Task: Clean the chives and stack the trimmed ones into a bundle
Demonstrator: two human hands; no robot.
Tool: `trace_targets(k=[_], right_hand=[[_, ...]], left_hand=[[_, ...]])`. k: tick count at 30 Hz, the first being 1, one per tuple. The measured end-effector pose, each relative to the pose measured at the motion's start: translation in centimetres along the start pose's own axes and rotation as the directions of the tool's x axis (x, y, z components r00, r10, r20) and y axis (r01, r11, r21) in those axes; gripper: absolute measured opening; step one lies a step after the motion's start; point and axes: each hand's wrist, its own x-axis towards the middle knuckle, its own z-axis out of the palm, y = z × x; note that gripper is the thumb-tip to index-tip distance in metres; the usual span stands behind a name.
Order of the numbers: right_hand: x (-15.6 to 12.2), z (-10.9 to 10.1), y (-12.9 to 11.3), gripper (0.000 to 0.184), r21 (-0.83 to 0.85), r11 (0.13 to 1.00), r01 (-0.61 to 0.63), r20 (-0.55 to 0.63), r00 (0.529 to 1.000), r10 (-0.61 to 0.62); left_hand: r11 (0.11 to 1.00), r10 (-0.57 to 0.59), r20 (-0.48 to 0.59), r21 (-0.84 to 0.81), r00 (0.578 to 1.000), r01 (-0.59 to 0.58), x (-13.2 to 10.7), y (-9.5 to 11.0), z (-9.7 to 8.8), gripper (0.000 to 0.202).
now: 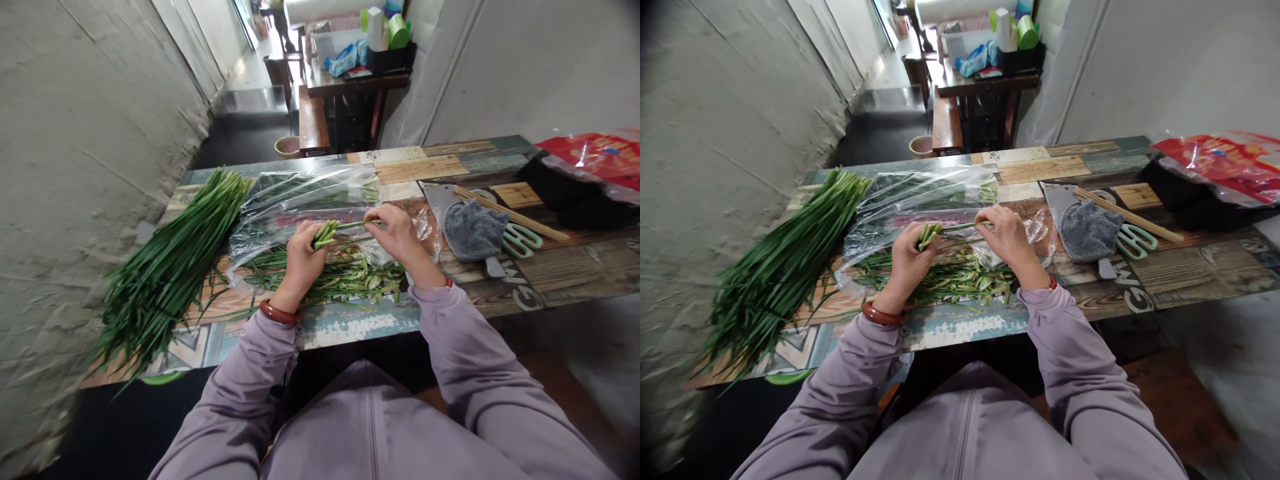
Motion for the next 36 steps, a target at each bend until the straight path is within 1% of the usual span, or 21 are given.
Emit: trace_targets(k=[2, 4, 6, 8, 10, 12, 13, 15, 17, 18, 19, 21, 23, 24, 25, 26, 28, 30, 32, 34, 36], right_hand=[[0.1, 0.1, -0.5, 0.008, 0.173, 0.985, 0.006, -0.058, 0.998, 0.004], [0.0, 0.2, -1.1, 0.008, 0.302, 0.953, -0.006, -0.06, 0.998, 0.026], [-0.1, 0.3, -1.6, 0.011, 0.387, 0.921, -0.044, -0.017, 0.998, 0.055], [-0.3, 0.5, -1.9, 0.018, 0.475, 0.874, -0.1, 0.062, 0.995, 0.08], [-0.4, 0.7, -1.9, 0.027, 0.573, 0.801, -0.173, 0.148, 0.983, 0.106], [-0.4, 0.9, -1.6, 0.035, 0.65, 0.724, -0.233, 0.175, 0.972, 0.156], [-0.4, 0.9, -1.4, 0.037, 0.68, 0.691, -0.246, 0.151, 0.969, 0.197], [-0.2, 0.9, -1.0, 0.037, 0.731, 0.641, -0.235, 0.058, 0.957, 0.285], [-0.1, 0.7, -0.6, 0.039, 0.756, 0.621, -0.206, -0.012, 0.945, 0.327], [-0.1, 0.5, -0.5, 0.039, 0.749, 0.633, -0.196, -0.021, 0.948, 0.319], [-0.1, 0.4, -0.5, 0.038, 0.725, 0.662, -0.189, -0.019, 0.956, 0.294], [-0.1, 0.0, -0.8, 0.03, 0.622, 0.769, -0.146, -0.015, 0.98, 0.198], [-0.1, -0.3, -1.2, 0.019, 0.473, 0.881, -0.035, -0.046, 0.997, 0.064], [0.0, -0.4, -1.4, 0.014, 0.4, 0.916, 0.03, -0.07, 0.998, -0.002], [0.0, -0.5, -1.6, 0.011, 0.337, 0.938, 0.087, -0.092, 0.994, -0.059], [0.0, -0.5, -1.8, 0.012, 0.288, 0.949, 0.129, -0.105, 0.989, -0.102], [0.0, -0.5, -2.0, 0.016, 0.225, 0.961, 0.161, -0.105, 0.984, -0.141], [0.0, -0.2, -2.0, 0.019, 0.201, 0.969, 0.145, -0.089, 0.988, -0.13], [0.0, 0.3, -1.8, 0.022, 0.229, 0.97, 0.082, -0.087, 0.994, -0.064], [-0.1, 1.0, -1.2, 0.025, 0.326, 0.945, -0.033, -0.1, 0.993, 0.069], [-0.1, 1.5, -0.4, 0.028, 0.453, 0.876, -0.166, -0.112, 0.964, 0.24]], left_hand=[[1.0, 0.005, -0.031, -0.014, 0.999, -0.006, 0.0, 0.1, 0.0, 0.011], [0.999, 0.011, -0.037, -0.034, 0.999, -0.012, -0.1, 0.0, 0.0, 0.014], [0.998, 0.001, 0.002, -0.062, 1.0, -0.001, -0.2, -0.1, 0.1, 0.018], [0.997, -0.029, 0.058, -0.071, 0.998, 0.034, -0.4, -0.3, 0.2, 0.018], [0.997, -0.052, 0.112, -0.049, 0.992, 0.058, -0.4, -0.3, 0.3, 0.014], [0.998, -0.051, 0.149, -0.025, 0.988, 0.055, -0.4, -0.3, 0.3, 0.011], [0.999, -0.048, 0.156, -0.017, 0.987, 0.051, -0.4, -0.2, 0.3, 0.012], [0.999, -0.049, 0.146, -0.005, 0.988, 0.05, -0.3, -0.2, 0.2, 0.016], [0.998, -0.059, 0.133, 0.003, 0.989, 0.059, -0.3, -0.1, 0.2, 0.019], [0.998, -0.065, 0.131, 0.004, 0.989, 0.065, -0.3, -0.1, 0.1, 0.02], [0.998, -0.07, 0.131, 0.002, 0.989, 0.07, -0.3, -0.1, 0.1, 0.021], [0.997, -0.079, 0.13, -0.007, 0.988, 0.081, -0.3, 0.0, 0.1, 0.022], [0.996, -0.089, 0.125, -0.017, 0.988, 0.091, -0.3, 0.1, 0.0, 0.023], [0.995, -0.094, 0.124, -0.021, 0.988, 0.097, -0.3, 0.2, -0.1, 0.023], [0.994, -0.099, 0.126, -0.026, 0.987, 0.103, -0.3, 0.2, -0.1, 0.024], [0.994, -0.105, 0.131, -0.029, 0.986, 0.109, -0.2, 0.3, -0.1, 0.025], [0.992, -0.116, 0.148, -0.029, 0.982, 0.122, -0.2, 0.4, -0.2, 0.026], [0.992, -0.119, 0.162, -0.019, 0.98, 0.124, -0.2, 0.3, -0.1, 0.026], [0.994, -0.107, 0.17, -0.005, 0.98, 0.109, -0.2, 0.2, -0.1, 0.027], [0.996, -0.085, 0.172, 0.006, 0.981, 0.085, -0.3, 0.0, 0.0, 0.026], [0.997, -0.071, 0.171, 0.013, 0.983, 0.07, -0.3, -0.2, 0.1, 0.024]])
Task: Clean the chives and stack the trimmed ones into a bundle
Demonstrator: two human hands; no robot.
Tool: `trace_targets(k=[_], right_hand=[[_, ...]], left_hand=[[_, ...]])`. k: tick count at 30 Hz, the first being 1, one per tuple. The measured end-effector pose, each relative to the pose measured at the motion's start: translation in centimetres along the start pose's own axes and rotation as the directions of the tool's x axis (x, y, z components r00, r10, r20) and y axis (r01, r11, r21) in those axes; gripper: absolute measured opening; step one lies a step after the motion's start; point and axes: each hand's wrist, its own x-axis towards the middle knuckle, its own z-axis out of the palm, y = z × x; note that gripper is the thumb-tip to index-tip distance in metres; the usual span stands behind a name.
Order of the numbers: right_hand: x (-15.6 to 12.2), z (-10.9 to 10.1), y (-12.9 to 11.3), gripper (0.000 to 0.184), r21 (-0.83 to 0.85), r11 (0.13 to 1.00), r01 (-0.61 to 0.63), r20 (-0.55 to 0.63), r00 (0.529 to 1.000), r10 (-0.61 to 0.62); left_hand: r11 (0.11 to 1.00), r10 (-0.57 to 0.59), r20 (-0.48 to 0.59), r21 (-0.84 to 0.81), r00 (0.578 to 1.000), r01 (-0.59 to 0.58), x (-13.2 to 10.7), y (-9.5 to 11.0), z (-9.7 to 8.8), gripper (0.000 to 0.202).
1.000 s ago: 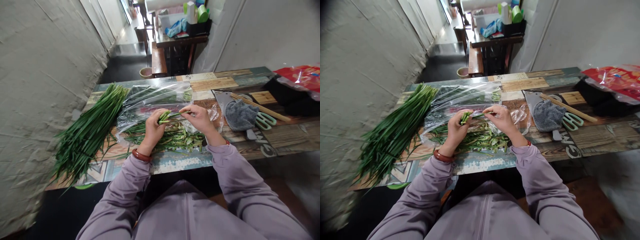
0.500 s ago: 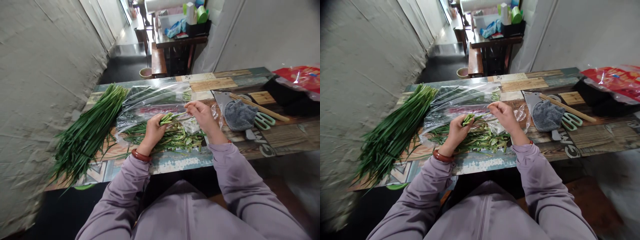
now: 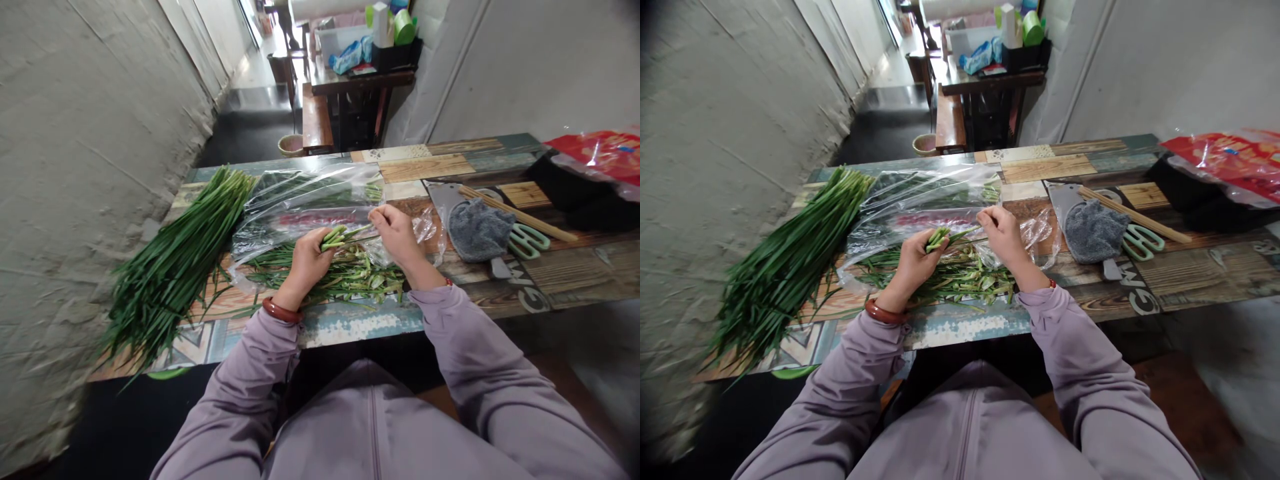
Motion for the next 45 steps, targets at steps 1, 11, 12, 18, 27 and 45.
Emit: trace_targets(k=[1, 11, 12, 18, 27, 45], right_hand=[[0.1, -0.1, 0.4, 0.03, 0.056, 0.996, -0.065, -0.039, 0.997, 0.067], [0.0, -0.7, -1.5, 0.026, 0.039, 0.999, 0.025, 0.131, 0.991, -0.03], [-0.1, -0.6, -1.8, 0.021, -0.001, 0.997, 0.075, 0.142, 0.987, -0.074], [-0.4, 0.3, -1.6, 0.017, 0.002, 0.998, 0.064, 0.095, 0.993, -0.064], [-0.5, 2.4, -0.4, 0.036, 0.45, 0.829, -0.333, 0.126, 0.942, 0.311], [1.0, -0.2, 0.6, 0.056, 0.454, 0.872, -0.183, -0.1, 0.962, 0.254]], left_hand=[[1.0, -0.001, -0.004, 0.006, 1.0, 0.001, 0.0, -0.1, 0.0, 0.024], [0.999, -0.04, -0.032, -0.026, 0.999, 0.04, 0.1, 0.4, -0.2, 0.025], [0.998, -0.043, -0.031, -0.039, 0.999, 0.042, 0.1, 0.4, -0.3, 0.026], [0.997, -0.051, -0.026, -0.051, 0.998, 0.049, 0.1, 0.3, -0.3, 0.026], [0.995, 0.021, 0.039, 0.096, 0.999, -0.025, 0.0, 0.2, 0.4, 0.011], [0.934, 0.1, 0.061, 0.339, 0.993, -0.115, -0.6, 0.3, 0.2, 0.02]])
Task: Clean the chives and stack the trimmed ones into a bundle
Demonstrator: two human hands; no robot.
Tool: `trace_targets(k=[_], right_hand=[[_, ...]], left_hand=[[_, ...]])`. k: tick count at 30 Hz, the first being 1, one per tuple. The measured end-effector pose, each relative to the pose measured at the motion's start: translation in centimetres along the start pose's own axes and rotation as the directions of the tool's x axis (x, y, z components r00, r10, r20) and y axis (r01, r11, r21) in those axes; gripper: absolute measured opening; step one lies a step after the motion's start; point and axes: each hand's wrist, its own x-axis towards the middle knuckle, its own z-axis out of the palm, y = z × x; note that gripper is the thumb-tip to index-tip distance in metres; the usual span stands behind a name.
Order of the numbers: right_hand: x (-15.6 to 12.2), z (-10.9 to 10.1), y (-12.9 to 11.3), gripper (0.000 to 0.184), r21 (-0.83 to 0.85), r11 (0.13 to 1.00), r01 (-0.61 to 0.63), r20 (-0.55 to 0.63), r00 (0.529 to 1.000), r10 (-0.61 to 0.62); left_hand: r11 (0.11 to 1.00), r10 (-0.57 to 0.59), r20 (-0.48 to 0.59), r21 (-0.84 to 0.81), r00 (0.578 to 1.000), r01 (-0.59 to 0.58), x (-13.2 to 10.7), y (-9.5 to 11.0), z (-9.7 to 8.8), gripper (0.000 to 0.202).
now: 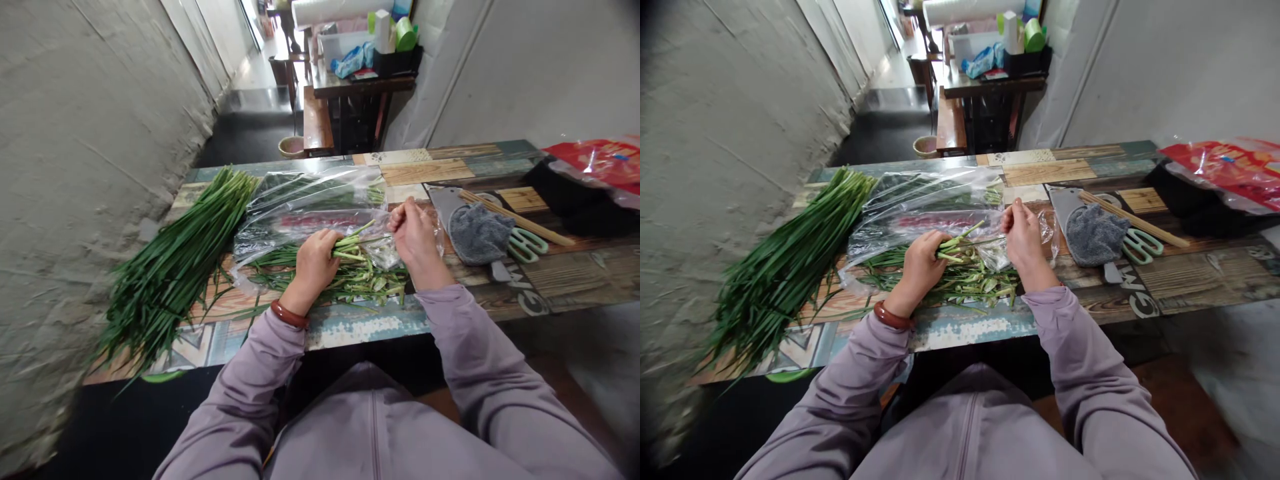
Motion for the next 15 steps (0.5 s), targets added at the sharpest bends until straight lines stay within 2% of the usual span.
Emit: trace_targets(k=[3, 9, 13, 15], right_hand=[[-0.7, 0.5, -0.3, 0.05, -0.097, 0.995, 0.009, 0.028, 1.0, -0.007], [-1.6, 1.2, -0.2, 0.031, -0.273, 0.953, 0.134, 0.223, 0.972, -0.073], [-1.5, 0.8, -0.3, 0.025, -0.27, 0.951, 0.149, 0.188, 0.977, -0.1], [-1.6, 0.7, -0.6, 0.027, -0.276, 0.946, 0.17, 0.183, 0.976, -0.122]], left_hand=[[1.0, 0.006, -0.021, -0.011, 1.0, -0.007, 0.0, 0.0, 0.0, 0.018], [1.0, 0.01, -0.064, -0.002, 0.998, -0.01, -0.2, 0.1, 0.0, 0.022], [0.988, 0.009, -0.119, -0.15, 0.993, -0.027, 0.0, 0.0, -0.2, 0.036], [0.971, -0.024, -0.175, -0.238, 0.984, -0.019, 0.2, -0.1, -0.5, 0.035]])
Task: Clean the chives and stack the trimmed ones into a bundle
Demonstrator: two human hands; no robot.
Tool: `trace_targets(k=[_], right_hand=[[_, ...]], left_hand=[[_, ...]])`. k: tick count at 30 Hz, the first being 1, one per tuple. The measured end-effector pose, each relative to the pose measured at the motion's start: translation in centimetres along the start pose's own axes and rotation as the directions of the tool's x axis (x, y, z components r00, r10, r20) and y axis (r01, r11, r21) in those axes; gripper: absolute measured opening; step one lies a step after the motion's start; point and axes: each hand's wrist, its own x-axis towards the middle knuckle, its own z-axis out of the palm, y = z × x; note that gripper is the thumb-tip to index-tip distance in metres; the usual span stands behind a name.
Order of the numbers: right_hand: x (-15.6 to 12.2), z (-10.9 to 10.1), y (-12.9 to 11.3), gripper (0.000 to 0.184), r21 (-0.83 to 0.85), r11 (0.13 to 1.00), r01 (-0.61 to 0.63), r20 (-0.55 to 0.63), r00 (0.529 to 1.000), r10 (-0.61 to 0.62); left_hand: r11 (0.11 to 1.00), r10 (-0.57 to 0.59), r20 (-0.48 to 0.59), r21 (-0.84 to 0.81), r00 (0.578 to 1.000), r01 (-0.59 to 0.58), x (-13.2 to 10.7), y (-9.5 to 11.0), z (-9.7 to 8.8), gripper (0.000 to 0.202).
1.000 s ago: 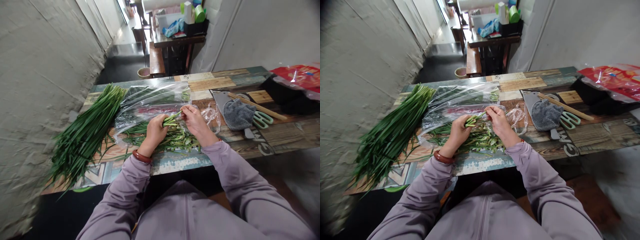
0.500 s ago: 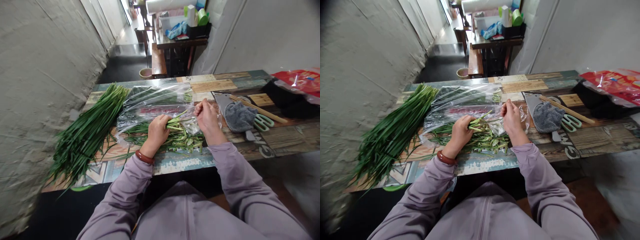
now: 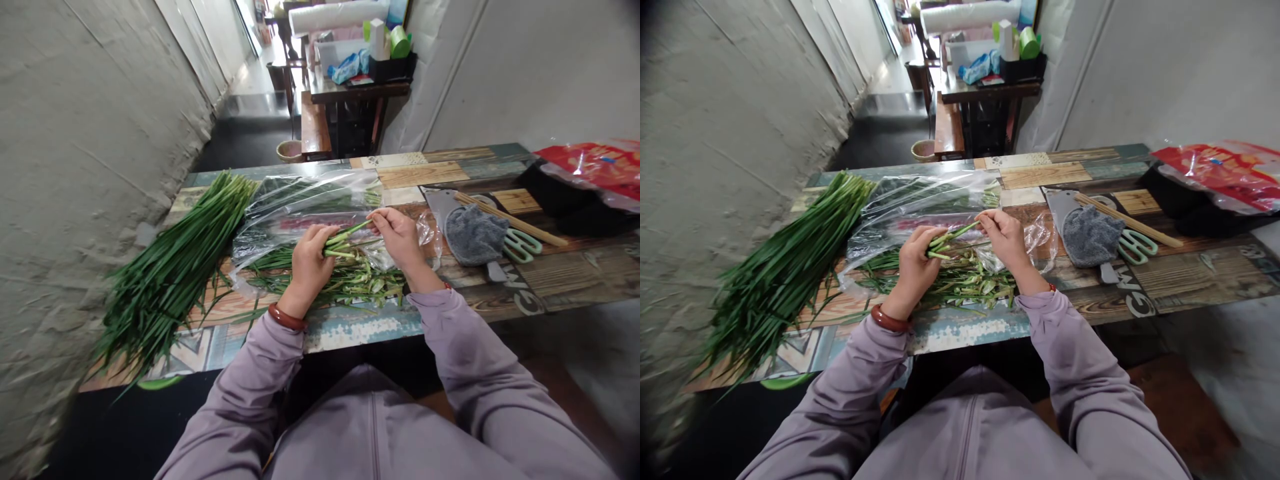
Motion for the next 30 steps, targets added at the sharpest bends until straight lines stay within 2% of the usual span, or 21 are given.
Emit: trace_targets(k=[3, 6, 9, 13, 17, 22, 24, 26, 30], right_hand=[[-0.1, 0.0, -0.7, 0.035, -0.038, 0.998, 0.055, 0.033, 0.998, -0.054], [-0.3, 0.2, -1.2, 0.042, -0.085, 0.992, 0.092, 0.082, 0.993, -0.085], [-0.5, 0.6, -1.1, 0.042, -0.097, 0.993, 0.069, 0.121, 0.991, -0.057], [-0.7, 1.1, -0.5, 0.036, -0.058, 0.998, 0.012, 0.145, 0.989, -0.003], [-0.7, 1.2, -0.6, 0.029, -0.101, 0.995, 0.025, 0.169, 0.986, -0.008], [-0.7, 1.1, -1.3, 0.021, -0.182, 0.967, 0.176, 0.176, 0.974, -0.145], [-0.9, 1.4, -1.1, 0.024, -0.111, 0.987, 0.116, 0.172, 0.98, -0.096], [-1.1, 1.8, -0.7, 0.028, 0.016, 1.0, -0.016, 0.159, 0.987, 0.013], [-0.9, 2.7, 0.1, 0.033, 0.273, 0.933, -0.234, 0.126, 0.97, 0.206]], left_hand=[[0.998, -0.013, -0.099, -0.061, 0.995, 0.007, 0.3, 0.0, -0.3, 0.024], [1.0, 0.004, -0.089, -0.015, 0.996, -0.006, 0.3, 0.2, -0.3, 0.025], [0.993, 0.04, 0.077, 0.11, 0.996, -0.048, 0.0, 0.4, -0.1, 0.034], [0.961, 0.01, 0.327, 0.26, 0.945, -0.1, -0.3, 0.7, 0.2, 0.044], [0.949, -0.007, 0.412, 0.289, 0.911, -0.124, -0.4, 0.4, 0.4, 0.05], [0.947, -0.017, 0.44, 0.296, 0.898, -0.127, -0.4, 0.0, 0.5, 0.051], [0.948, -0.032, 0.426, 0.3, 0.904, -0.107, -0.3, 0.2, 0.5, 0.047], [0.951, -0.036, 0.413, 0.294, 0.91, -0.096, -0.1, 0.4, 0.4, 0.043], [0.95, -0.022, 0.428, 0.291, 0.903, -0.115, 0.4, 1.0, -0.2, 0.041]])
